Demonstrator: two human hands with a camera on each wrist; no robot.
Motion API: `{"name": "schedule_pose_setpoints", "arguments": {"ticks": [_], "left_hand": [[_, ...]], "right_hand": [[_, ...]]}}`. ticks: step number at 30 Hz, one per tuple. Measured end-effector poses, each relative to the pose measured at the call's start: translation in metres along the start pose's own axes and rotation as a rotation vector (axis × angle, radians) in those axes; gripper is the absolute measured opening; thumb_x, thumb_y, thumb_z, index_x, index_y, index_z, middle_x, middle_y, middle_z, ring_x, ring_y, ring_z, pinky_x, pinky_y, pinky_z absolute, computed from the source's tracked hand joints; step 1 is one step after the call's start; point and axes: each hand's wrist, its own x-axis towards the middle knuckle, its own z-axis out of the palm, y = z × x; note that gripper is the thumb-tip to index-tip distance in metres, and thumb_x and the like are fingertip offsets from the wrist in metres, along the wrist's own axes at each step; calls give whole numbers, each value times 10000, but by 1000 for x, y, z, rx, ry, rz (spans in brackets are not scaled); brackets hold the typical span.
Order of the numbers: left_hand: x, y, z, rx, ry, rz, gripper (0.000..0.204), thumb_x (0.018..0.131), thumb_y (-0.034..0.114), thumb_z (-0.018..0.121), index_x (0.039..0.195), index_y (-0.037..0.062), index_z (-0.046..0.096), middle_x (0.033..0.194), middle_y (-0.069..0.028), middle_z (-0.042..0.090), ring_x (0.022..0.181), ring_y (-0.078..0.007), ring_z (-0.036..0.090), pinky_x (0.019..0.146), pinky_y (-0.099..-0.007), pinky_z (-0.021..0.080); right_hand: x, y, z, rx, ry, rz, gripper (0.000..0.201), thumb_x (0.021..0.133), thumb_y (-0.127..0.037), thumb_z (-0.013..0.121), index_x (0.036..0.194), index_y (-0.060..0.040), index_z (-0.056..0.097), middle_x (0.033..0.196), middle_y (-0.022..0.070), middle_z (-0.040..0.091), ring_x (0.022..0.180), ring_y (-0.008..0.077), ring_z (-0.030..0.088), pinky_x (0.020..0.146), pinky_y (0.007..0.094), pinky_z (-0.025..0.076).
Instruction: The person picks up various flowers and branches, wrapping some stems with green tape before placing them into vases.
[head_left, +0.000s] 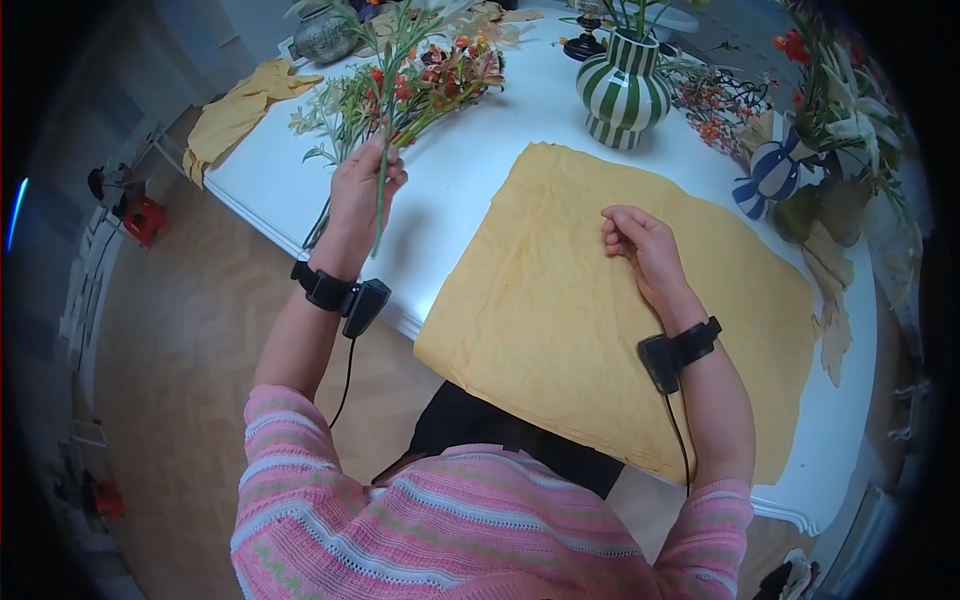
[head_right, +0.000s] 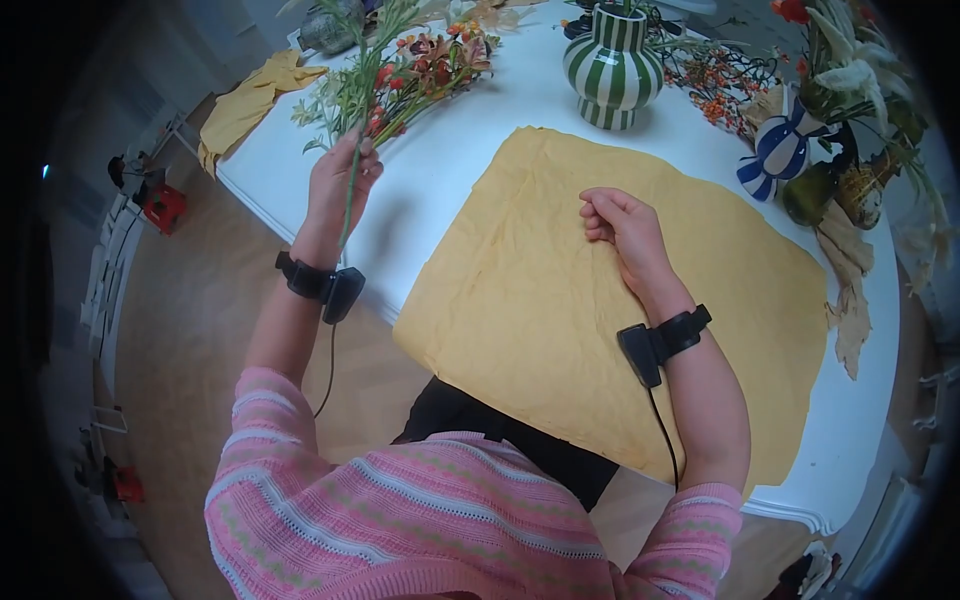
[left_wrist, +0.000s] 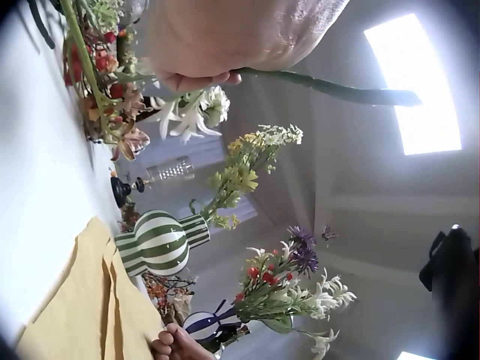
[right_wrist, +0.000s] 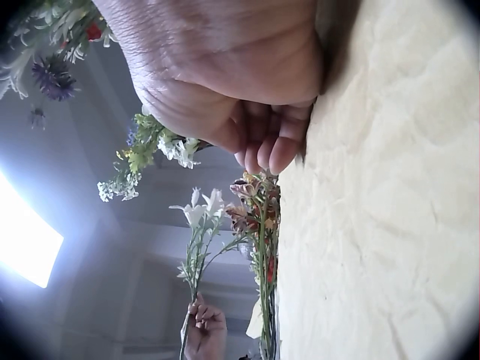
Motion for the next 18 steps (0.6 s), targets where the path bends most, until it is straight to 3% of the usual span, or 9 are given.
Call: {"name": "schedule_pose_setpoints", "arguments": {"ticks": [2, 4, 6, 10, 13, 18], "left_hand": [[-3, -2, 7, 29, 110, -277, 278, 998, 186, 478, 1179, -22, 513, 721, 30, 443, 623, -76, 400, 581, -228, 367], [0, -8, 1, -16, 90, -314, 287, 1004, 200, 461, 1177, -22, 519, 678, 46, 382, 579, -66, 353, 542, -223, 329], [5, -11, -4, 157, 62, -203, 283, 996, 205, 484, 1161, -21, 526, 655, 47, 371, 550, -62, 337, 515, -218, 312], [20, -2, 4, 186, 70, -105, 279, 1000, 189, 456, 1171, -21, 524, 644, 52, 337, 554, -55, 313, 513, -219, 285], [39, 13, 10, 162, 20, 23, 225, 993, 198, 491, 1097, 4, 537, 649, 45, 392, 534, -58, 344, 501, -210, 301], [68, 44, 28, 194, -59, 196, 264, 998, 200, 481, 1158, -4, 531, 656, 37, 389, 546, -61, 359, 512, -213, 316]], "right_hand": [[0, 0, 0, -1, 4, -1, 208, 944, -170, 559, 1019, -1, 655, 830, 14, 622, 706, 81, 557, 670, 224, 483], [-1, -1, 1, -18, 8, -3, 209, 942, -173, 562, 1016, -2, 658, 829, 10, 623, 706, 77, 556, 669, 223, 482], [0, -1, 1, -17, 8, -1, 210, 944, -172, 558, 1016, -2, 658, 829, 8, 623, 706, 75, 557, 669, 222, 482], [-1, -1, 0, -29, 3, 0, 213, 948, -168, 545, 1022, -4, 660, 831, 4, 624, 708, 71, 558, 668, 219, 483], [-1, -2, 0, -37, 2, -2, 216, 951, -164, 536, 1027, -5, 661, 832, 2, 625, 707, 70, 557, 667, 218, 484], [0, 1, -1, -35, -5, -9, 217, 952, -165, 537, 1029, -4, 661, 835, 2, 626, 706, 67, 557, 667, 220, 486]]}}
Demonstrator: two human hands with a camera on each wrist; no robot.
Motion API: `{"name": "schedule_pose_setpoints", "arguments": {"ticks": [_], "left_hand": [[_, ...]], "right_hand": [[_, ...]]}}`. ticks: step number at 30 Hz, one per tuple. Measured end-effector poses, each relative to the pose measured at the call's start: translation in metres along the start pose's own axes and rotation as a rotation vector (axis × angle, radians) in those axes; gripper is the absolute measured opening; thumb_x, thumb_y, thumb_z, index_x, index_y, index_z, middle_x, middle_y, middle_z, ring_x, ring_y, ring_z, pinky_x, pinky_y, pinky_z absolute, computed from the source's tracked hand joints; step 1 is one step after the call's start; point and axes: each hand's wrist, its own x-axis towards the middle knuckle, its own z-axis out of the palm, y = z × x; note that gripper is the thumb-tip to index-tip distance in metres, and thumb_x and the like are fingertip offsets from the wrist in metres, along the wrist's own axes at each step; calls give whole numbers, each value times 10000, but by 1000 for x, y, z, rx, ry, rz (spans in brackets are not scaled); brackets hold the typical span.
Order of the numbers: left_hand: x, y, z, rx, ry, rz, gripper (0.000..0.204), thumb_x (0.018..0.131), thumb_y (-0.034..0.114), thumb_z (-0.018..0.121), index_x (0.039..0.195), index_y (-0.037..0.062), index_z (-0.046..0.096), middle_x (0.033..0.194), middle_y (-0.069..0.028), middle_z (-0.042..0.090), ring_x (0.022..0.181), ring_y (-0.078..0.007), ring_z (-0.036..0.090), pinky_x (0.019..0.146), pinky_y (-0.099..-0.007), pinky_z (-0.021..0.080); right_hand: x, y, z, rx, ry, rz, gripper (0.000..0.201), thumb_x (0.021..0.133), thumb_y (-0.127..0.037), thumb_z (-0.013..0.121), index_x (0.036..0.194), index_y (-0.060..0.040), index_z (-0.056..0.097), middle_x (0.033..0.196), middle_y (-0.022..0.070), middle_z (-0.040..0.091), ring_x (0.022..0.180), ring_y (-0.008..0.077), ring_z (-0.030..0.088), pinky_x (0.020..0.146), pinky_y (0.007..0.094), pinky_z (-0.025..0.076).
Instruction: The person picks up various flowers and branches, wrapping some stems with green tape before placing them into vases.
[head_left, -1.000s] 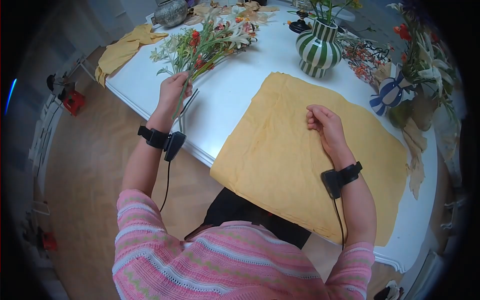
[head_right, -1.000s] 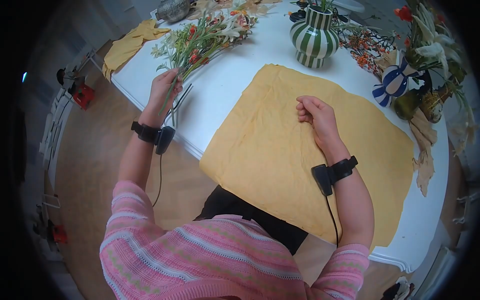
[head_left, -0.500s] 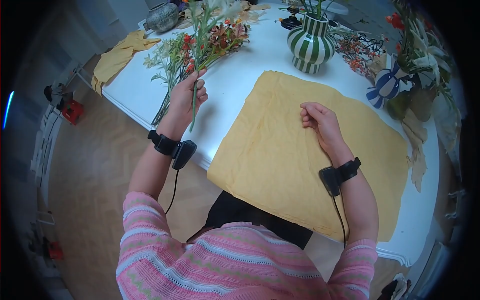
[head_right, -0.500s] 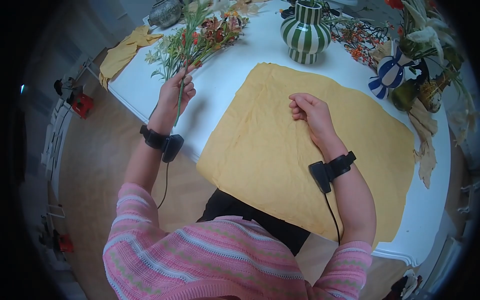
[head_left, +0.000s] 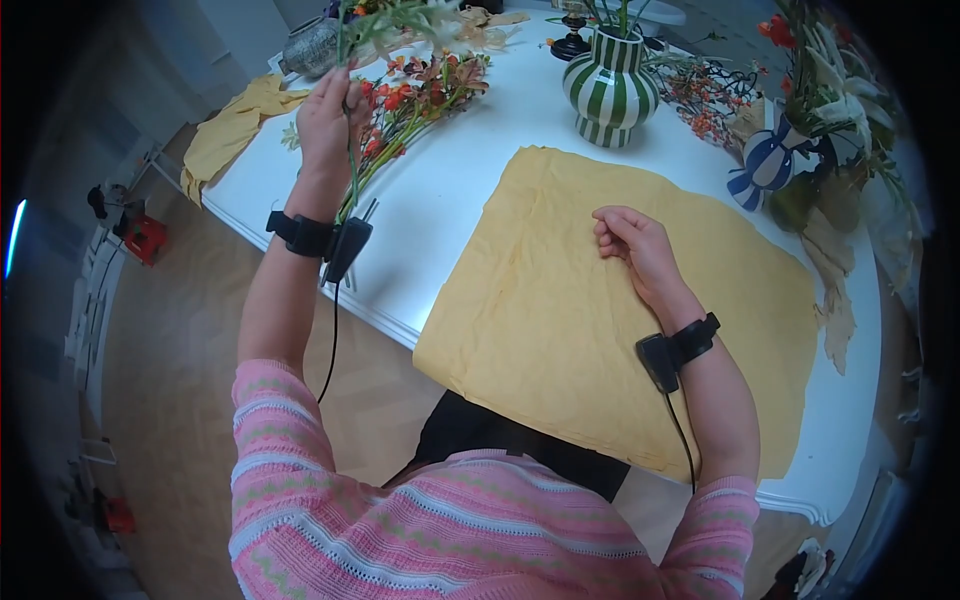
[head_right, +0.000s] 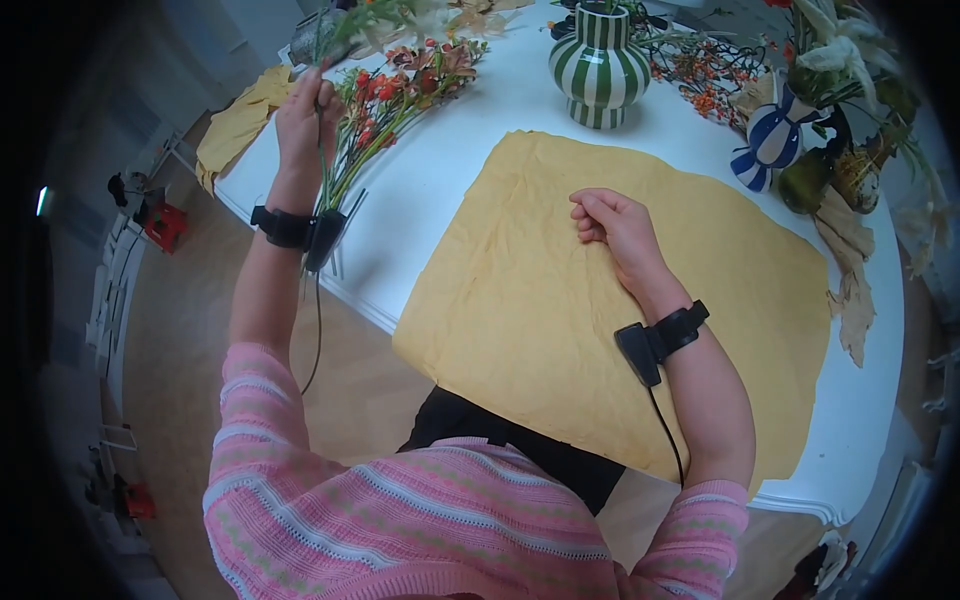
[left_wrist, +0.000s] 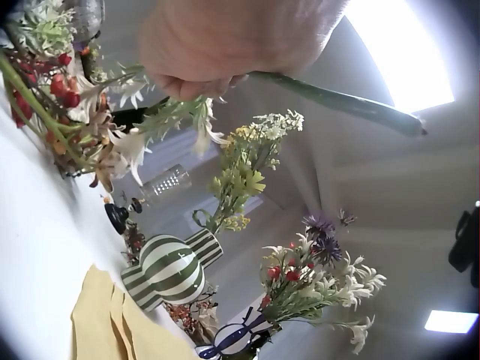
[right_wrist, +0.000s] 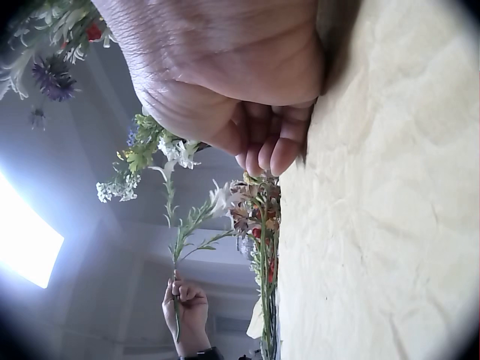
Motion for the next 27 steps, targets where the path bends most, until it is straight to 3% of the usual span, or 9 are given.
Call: {"name": "schedule_pose_setpoints", "arguments": {"ticks": [2, 6, 10, 14, 20, 23, 27], "left_hand": [[7, 12, 6, -51, 23, 64, 256, 1003, 184, 470, 1175, 0, 520, 671, 37, 347, 565, -71, 319, 545, -222, 302], [-10, 4, 16, -72, -22, 27, 215, 992, 188, 494, 1119, 19, 535, 679, 28, 436, 577, -71, 395, 527, -237, 341], [-53, -18, 38, -92, -43, -207, 207, 983, 169, 498, 1150, 48, 516, 728, 21, 455, 644, -94, 447, 624, -260, 399], [-87, -50, 54, -144, -84, -393, 203, 964, 172, 550, 1133, 63, 531, 763, 28, 509, 676, -85, 498, 624, -241, 411], [-121, -81, 79, -110, -118, -543, 189, 945, 181, 590, 1093, 66, 563, 788, 25, 535, 679, -78, 520, 612, -216, 411], [-127, -90, 87, -178, -183, -558, 199, 939, 182, 605, 1091, 59, 570, 811, 14, 554, 687, -60, 523, 598, -201, 409], [-134, -96, 98, -144, -171, -582, 219, 922, 212, 640, 1056, 45, 595, 810, 7, 578, 659, -48, 511, 572, -196, 429]], "right_hand": [[-1, 0, 0, -1, -3, -1, 219, 953, -166, 536, 1029, -4, 661, 836, 2, 627, 706, 67, 558, 667, 221, 487], [-1, -1, 1, -3, -3, 2, 222, 955, -171, 534, 1029, -5, 661, 836, 1, 628, 709, 66, 559, 669, 224, 489], [0, 1, -1, 4, -6, 8, 218, 955, -178, 540, 1026, -12, 662, 835, -1, 629, 709, 65, 561, 670, 221, 490], [-2, -1, -1, 18, -18, 12, 215, 953, -186, 552, 1024, -16, 662, 835, -4, 630, 710, 63, 562, 670, 219, 490], [-12, -14, 11, 6, -52, 49, 224, 943, -217, 579, 1013, -23, 665, 836, -11, 634, 703, 53, 559, 657, 210, 483], [-20, -22, 21, -33, -230, 70, 254, 944, -249, 584, 1037, -23, 652, 864, 0, 638, 745, 59, 572, 669, 204, 476], [-33, -28, 37, -158, -329, 90, 269, 924, -245, 611, 1054, -12, 646, 879, 11, 655, 740, 57, 571, 664, 201, 464]]}}
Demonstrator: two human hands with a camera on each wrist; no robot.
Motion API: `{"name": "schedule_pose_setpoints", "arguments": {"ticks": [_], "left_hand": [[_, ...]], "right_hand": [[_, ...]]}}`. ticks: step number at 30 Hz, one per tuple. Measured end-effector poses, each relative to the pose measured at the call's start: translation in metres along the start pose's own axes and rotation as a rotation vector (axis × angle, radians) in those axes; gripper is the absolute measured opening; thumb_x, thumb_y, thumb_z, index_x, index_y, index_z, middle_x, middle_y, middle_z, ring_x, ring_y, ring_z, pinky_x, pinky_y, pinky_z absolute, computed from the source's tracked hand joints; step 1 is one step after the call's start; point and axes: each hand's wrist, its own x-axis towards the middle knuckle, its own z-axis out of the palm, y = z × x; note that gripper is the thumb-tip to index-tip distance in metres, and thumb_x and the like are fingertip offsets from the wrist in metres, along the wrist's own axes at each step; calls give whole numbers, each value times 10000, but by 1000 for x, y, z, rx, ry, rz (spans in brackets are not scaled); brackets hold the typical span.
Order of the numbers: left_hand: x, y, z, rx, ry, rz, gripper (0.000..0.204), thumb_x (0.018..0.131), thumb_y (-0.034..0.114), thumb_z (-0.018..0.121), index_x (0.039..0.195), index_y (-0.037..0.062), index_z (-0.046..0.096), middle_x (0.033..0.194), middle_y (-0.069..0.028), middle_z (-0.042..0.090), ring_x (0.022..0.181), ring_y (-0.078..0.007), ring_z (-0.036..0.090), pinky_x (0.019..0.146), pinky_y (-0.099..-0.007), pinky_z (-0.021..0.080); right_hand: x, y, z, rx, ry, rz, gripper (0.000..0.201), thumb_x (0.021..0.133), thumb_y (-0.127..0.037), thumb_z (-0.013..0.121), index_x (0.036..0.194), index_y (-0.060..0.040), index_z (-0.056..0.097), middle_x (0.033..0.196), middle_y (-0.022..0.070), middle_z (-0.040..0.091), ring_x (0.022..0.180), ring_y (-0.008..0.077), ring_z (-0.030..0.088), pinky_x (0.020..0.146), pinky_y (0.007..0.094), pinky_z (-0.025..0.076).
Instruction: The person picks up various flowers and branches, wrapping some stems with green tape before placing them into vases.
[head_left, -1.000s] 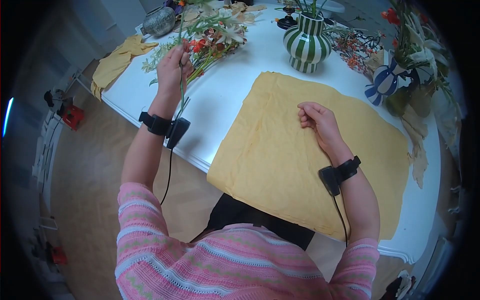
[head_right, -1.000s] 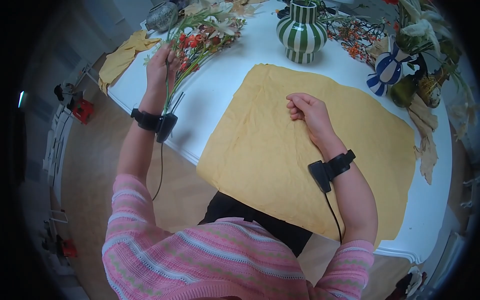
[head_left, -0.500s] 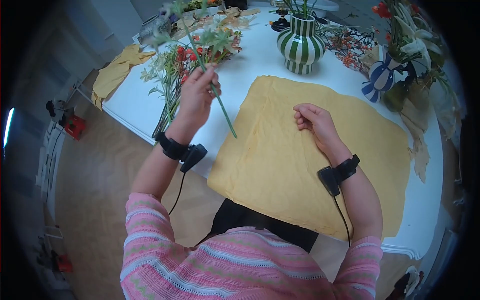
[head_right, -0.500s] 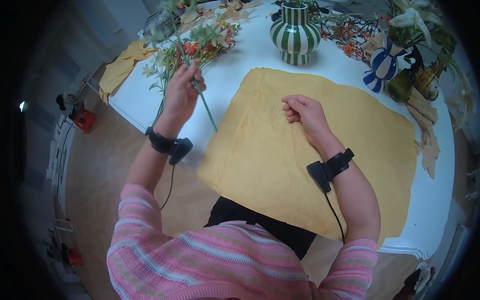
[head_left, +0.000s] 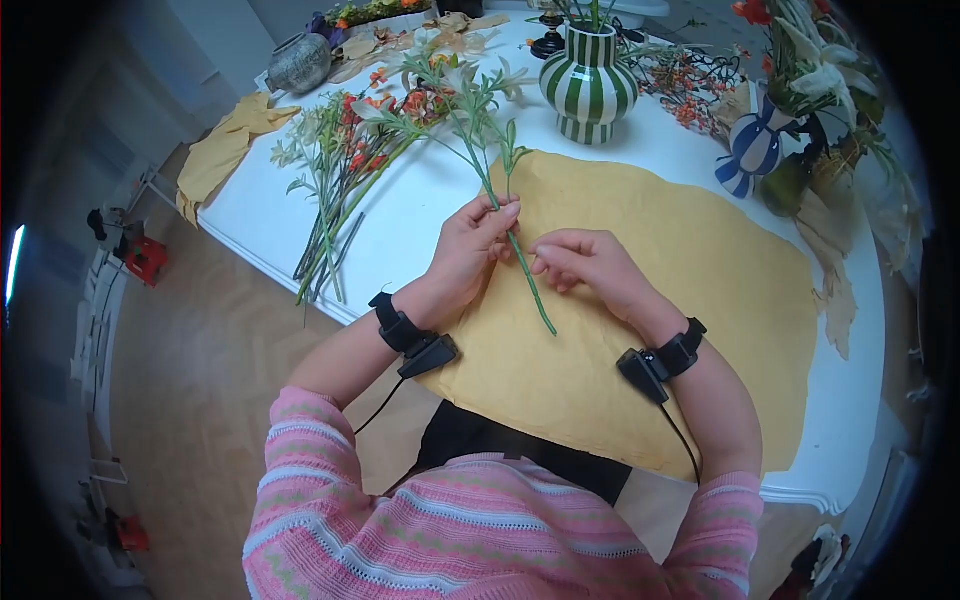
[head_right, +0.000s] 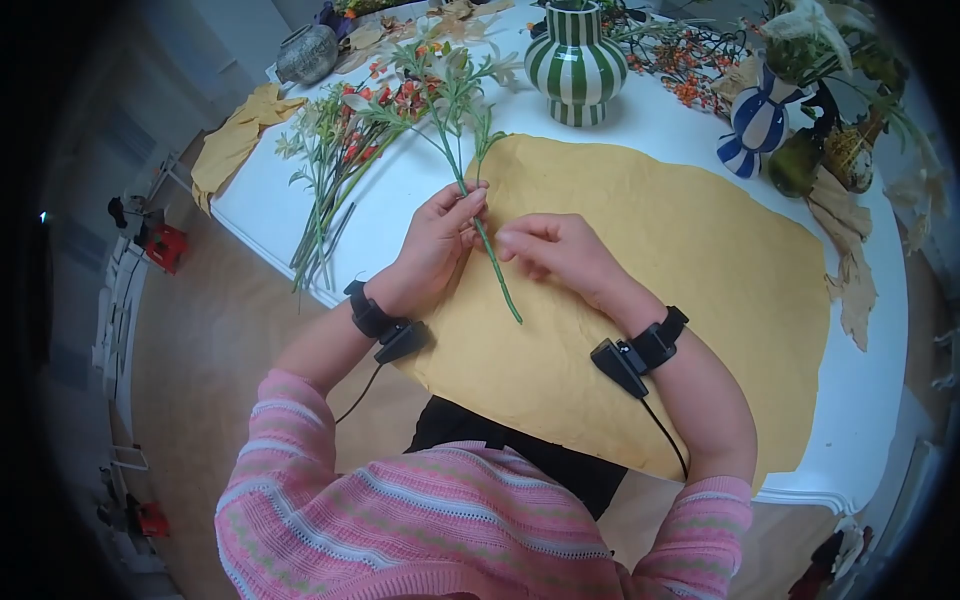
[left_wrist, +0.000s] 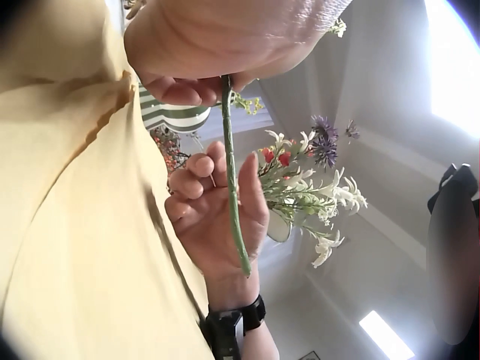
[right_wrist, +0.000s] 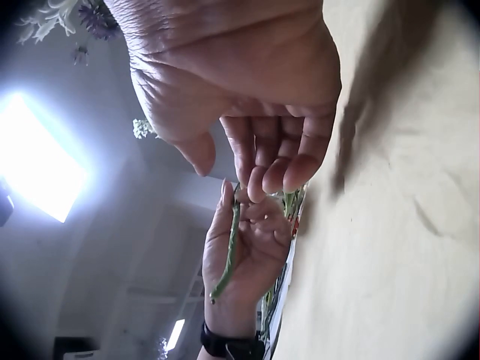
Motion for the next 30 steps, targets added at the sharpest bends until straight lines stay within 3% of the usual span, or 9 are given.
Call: {"name": "schedule_pose_setpoints", "arguments": {"ticks": [3, 6, 8, 12, 14, 17, 24, 26, 30], "left_hand": [[0, 0, 4, 33, 7, -29, 261, 926, 240, 635, 1089, 38, 607, 845, -6, 584, 682, -53, 509, 587, -200, 432], [3, 4, 4, 76, -17, -63, 335, 967, 265, 562, 1203, 28, 561, 936, -44, 614, 746, -81, 545, 617, -217, 451], [4, 13, 6, 25, -14, -60, 400, 1000, 272, 472, 1312, 23, 457, 1035, -71, 617, 870, -133, 588, 723, -259, 475], [13, 23, 3, -52, -30, -53, 428, 1018, 261, 412, 1373, 23, 383, 1153, -106, 606, 941, -160, 597, 796, -299, 483], [14, 24, 3, 2, -38, 79, 434, 1020, 243, 412, 1391, 23, 366, 1200, -117, 593, 957, -167, 600, 826, -319, 479], [8, 29, 3, 17, -151, 194, 443, 1020, 232, 413, 1412, 34, 354, 1195, -120, 595, 953, -179, 602, 834, -332, 481], [1, 34, -4, 63, -204, 265, 465, 1014, 229, 430, 1439, 64, 340, 1190, -121, 596, 922, -183, 605, 831, -338, 482], [1, 36, -5, 77, -225, 309, 465, 1019, 234, 429, 1437, 50, 342, 1186, -126, 612, 893, -171, 625, 768, -296, 486], [8, 35, -12, 88, -211, 255, 460, 1017, 234, 430, 1433, 53, 353, 1176, -122, 619, 887, -163, 624, 760, -286, 482]], "right_hand": [[-2, 4, 9, 28, -30, -11, 215, 878, -171, 664, 1013, -4, 668, 823, 3, 655, 670, 37, 537, 619, 182, 438], [0, 6, 9, 3, -19, -13, 201, 855, -111, 678, 1000, 25, 649, 794, 22, 655, 675, 56, 576, 620, 194, 447], [-1, 7, 9, 8, -9, -7, 198, 856, -108, 674, 993, 32, 644, 786, 26, 655, 682, 64, 591, 623, 197, 454], [-1, 6, 9, 16, -21, -3, 189, 856, -101, 672, 981, 36, 638, 786, 36, 657, 711, 77, 615, 643, 211, 472], [-1, 7, 10, 14, -27, -12, 186, 856, -103, 672, 978, 34, 640, 786, 38, 658, 713, 78, 616, 652, 214, 477], [-2, 7, 9, -6, -63, -67, 169, 860, -108, 669, 958, 28, 648, 786, 41, 661, 724, 82, 618, 666, 221, 479], [-1, 9, 6, -100, -66, -95, 183, 865, -107, 676, 994, 22, 657, 824, 49, 676, 764, 94, 644, 672, 221, 491], [-1, 9, 6, -113, -70, -103, 186, 867, -110, 675, 996, 23, 658, 824, 48, 676, 768, 96, 644, 675, 222, 490], [1, 12, 7, -96, -57, -111, 180, 882, -111, 653, 1003, 22, 656, 825, 48, 677, 754, 93, 637, 673, 222, 483]]}}
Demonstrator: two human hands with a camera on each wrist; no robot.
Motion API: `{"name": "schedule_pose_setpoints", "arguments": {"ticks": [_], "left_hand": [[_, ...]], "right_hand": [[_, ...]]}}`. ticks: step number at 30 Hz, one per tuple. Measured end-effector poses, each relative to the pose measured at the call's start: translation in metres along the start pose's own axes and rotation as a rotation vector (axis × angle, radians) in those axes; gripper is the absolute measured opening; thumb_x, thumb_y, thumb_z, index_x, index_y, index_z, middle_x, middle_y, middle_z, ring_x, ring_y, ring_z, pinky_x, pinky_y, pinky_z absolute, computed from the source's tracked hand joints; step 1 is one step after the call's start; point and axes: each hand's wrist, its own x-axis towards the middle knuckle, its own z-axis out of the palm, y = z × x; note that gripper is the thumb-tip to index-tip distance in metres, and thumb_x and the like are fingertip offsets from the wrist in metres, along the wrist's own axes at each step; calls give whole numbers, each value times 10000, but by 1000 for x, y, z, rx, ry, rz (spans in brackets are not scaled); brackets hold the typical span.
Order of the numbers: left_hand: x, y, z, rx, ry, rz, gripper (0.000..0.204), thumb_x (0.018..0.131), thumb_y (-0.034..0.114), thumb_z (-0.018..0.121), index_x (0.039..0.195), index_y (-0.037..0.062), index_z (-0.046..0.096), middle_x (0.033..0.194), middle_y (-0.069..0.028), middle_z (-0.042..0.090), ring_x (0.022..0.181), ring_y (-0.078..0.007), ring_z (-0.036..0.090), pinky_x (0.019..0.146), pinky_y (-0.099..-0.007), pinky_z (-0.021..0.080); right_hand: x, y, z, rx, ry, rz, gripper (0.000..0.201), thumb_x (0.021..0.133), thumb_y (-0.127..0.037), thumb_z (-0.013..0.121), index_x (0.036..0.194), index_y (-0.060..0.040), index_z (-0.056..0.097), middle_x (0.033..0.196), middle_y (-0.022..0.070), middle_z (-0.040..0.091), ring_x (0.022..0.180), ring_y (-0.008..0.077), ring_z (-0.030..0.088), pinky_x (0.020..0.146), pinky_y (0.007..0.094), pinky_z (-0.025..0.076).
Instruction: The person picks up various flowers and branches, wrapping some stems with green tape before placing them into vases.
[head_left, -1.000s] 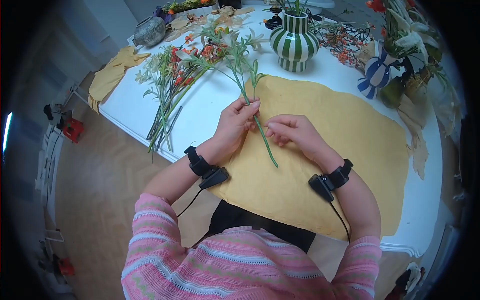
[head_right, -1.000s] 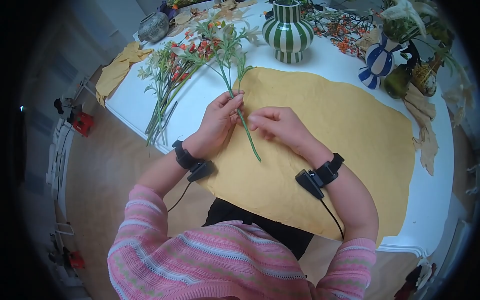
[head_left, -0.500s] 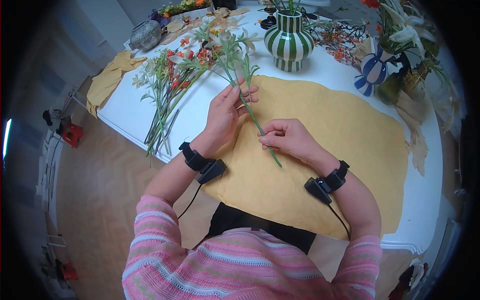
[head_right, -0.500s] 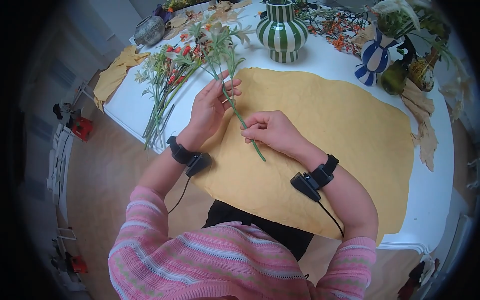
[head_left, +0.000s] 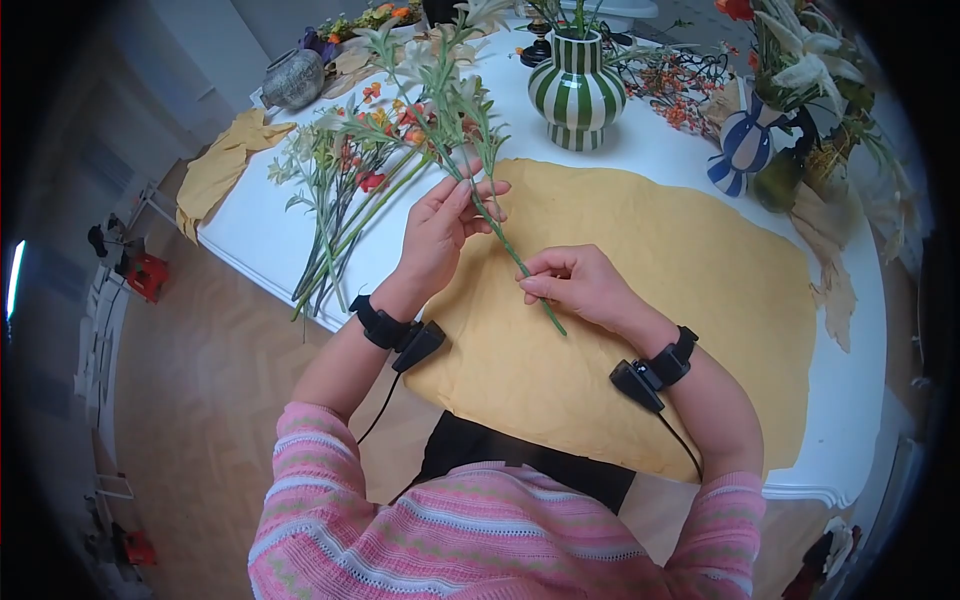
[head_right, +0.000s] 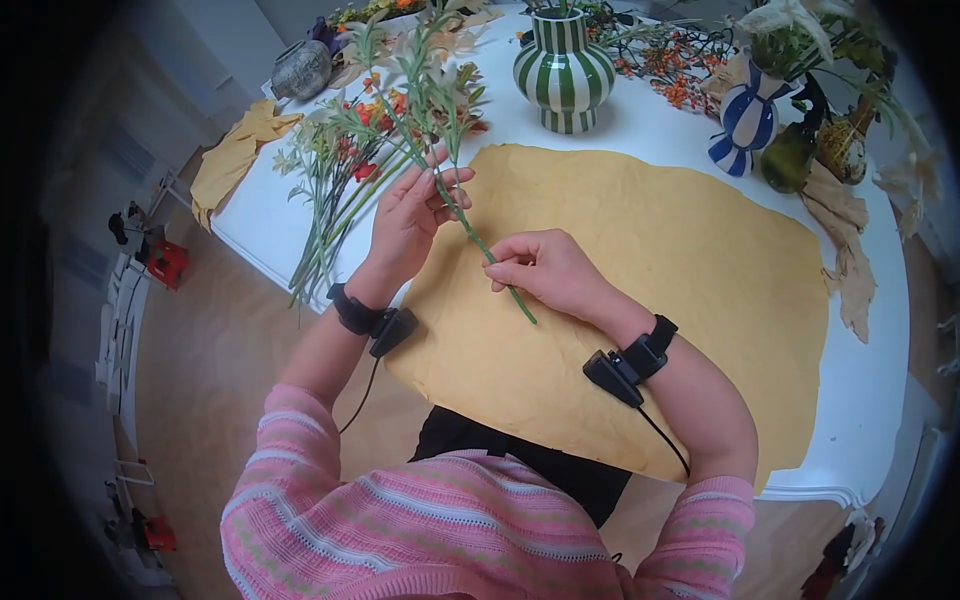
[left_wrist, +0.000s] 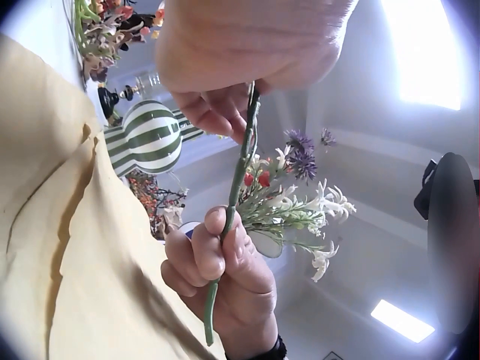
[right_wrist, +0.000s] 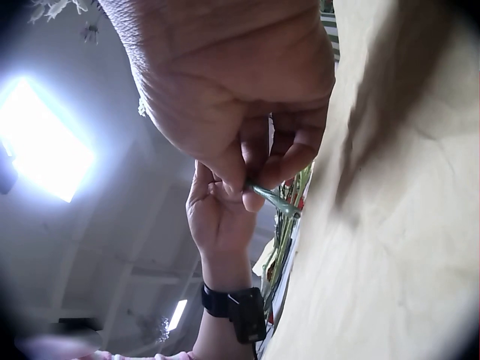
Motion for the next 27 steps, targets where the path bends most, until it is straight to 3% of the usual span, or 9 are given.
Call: {"name": "schedule_pose_setpoints", "arguments": {"ticks": [3, 18, 21, 23, 27], "left_hand": [[3, -3, -2, 25, 27, -87, 467, 1012, 232, 424, 1436, 54, 344, 1176, -120, 606, 909, -171, 603, 791, -312, 477], [-2, 13, 7, 142, -84, 136, 501, 995, 215, 469, 1440, 27, 336, 1187, -160, 602, 944, -208, 615, 840, -335, 487], [-5, 12, 12, 80, -57, 145, 493, 991, 178, 477, 1440, 30, 336, 1198, -175, 599, 979, -222, 619, 859, -350, 490], [-7, 8, 12, -34, -3, 182, 457, 978, 115, 508, 1412, 30, 394, 1146, -166, 629, 947, -211, 642, 775, -302, 510], [-10, 5, 14, -97, 86, 192, 473, 954, 89, 552, 1400, 27, 408, 1120, -163, 640, 911, -214, 655, 752, -299, 515]], "right_hand": [[-1, -2, 0, 18, 10, 17, 169, 890, -125, 638, 969, 22, 661, 809, 45, 674, 746, 83, 623, 671, 219, 468], [-5, -12, -1, 5, 1, -13, 191, 890, -166, 646, 975, 0, 685, 800, 33, 681, 724, 63, 598, 619, 214, 439], [-5, -11, -2, 1, -6, 3, 188, 896, -153, 641, 1001, -2, 684, 814, 31, 686, 697, 51, 571, 596, 208, 420], [-5, -11, -3, 5, -6, 11, 187, 902, -138, 636, 1023, -4, 681, 827, 29, 689, 677, 42, 548, 580, 205, 406], [-4, -9, -3, 17, -18, 6, 195, 913, -137, 621, 1041, 2, 671, 830, 27, 687, 698, 43, 558, 599, 206, 420]]}}
